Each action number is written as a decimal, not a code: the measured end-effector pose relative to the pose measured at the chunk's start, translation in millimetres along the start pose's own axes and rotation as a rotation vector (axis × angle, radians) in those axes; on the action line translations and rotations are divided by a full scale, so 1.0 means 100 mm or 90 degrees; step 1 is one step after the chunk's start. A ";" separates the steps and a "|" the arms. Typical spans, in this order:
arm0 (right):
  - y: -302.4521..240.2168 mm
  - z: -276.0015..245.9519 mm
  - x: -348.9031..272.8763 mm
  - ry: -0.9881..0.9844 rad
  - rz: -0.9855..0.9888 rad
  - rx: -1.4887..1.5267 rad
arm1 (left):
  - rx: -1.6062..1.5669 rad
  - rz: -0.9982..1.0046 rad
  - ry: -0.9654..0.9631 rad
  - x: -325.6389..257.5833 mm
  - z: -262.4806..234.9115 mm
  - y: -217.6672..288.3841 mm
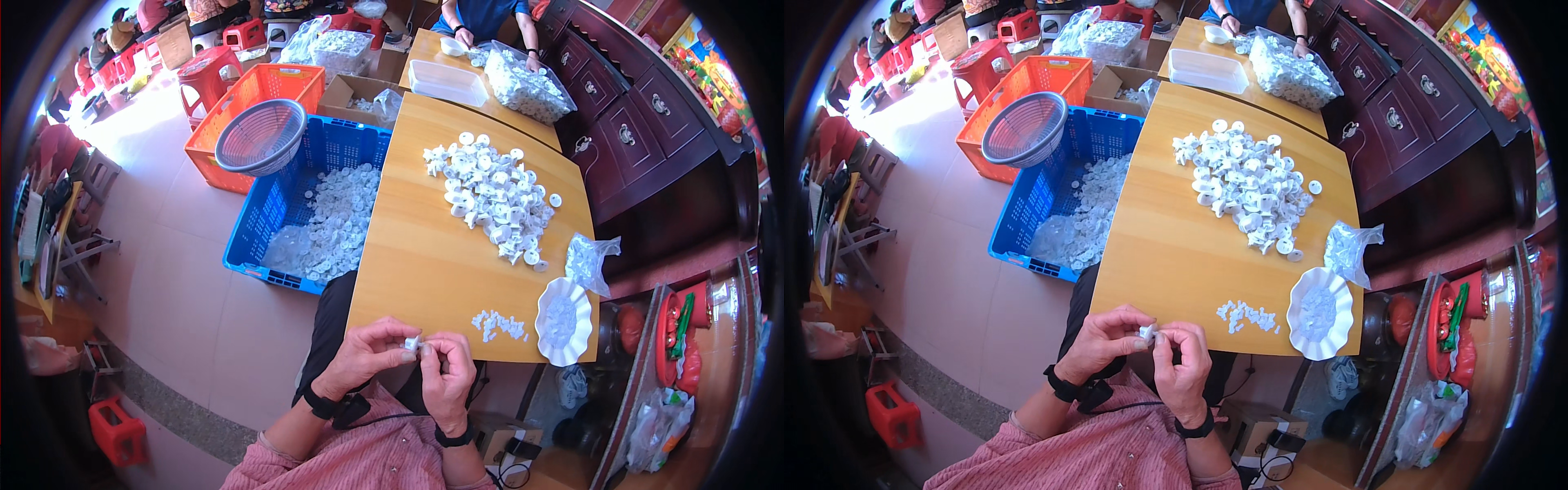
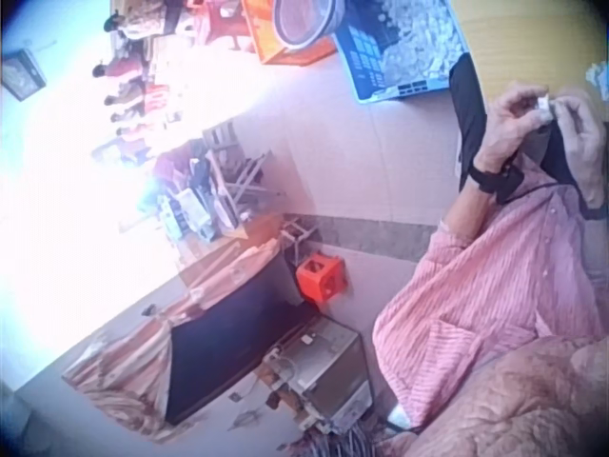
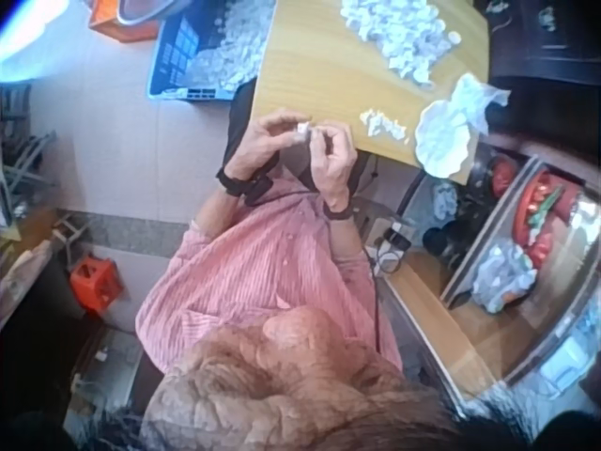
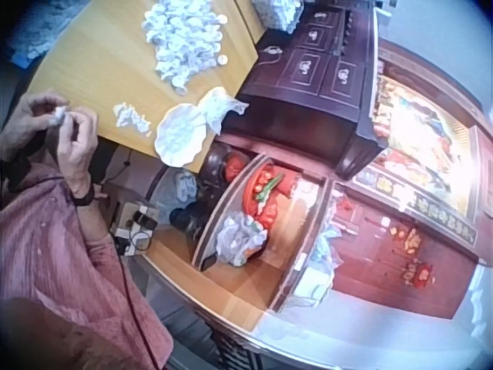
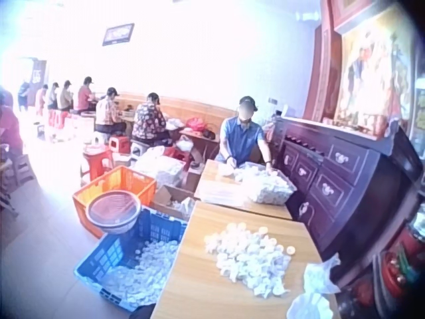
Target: Assembling small white plastic components by hand.
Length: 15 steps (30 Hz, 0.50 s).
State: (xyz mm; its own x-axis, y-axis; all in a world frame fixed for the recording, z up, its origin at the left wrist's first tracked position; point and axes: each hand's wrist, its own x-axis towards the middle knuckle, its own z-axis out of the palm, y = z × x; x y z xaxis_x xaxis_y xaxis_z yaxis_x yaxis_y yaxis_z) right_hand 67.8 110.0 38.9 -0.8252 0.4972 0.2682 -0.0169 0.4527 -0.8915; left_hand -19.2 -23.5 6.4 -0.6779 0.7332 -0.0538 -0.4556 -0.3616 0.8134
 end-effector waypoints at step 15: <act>0.01 0.04 -0.02 0.005 -0.024 0.021 | -0.007 0.001 0.000 -0.02 0.01 0.04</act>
State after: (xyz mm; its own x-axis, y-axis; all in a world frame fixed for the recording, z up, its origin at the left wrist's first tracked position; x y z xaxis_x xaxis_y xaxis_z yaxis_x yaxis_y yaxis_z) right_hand 67.7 106.4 36.1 -0.8192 0.4864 0.3040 -0.0660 0.4465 -0.8923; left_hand -19.2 -25.5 10.7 -0.6784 0.7328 -0.0532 -0.4615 -0.3687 0.8069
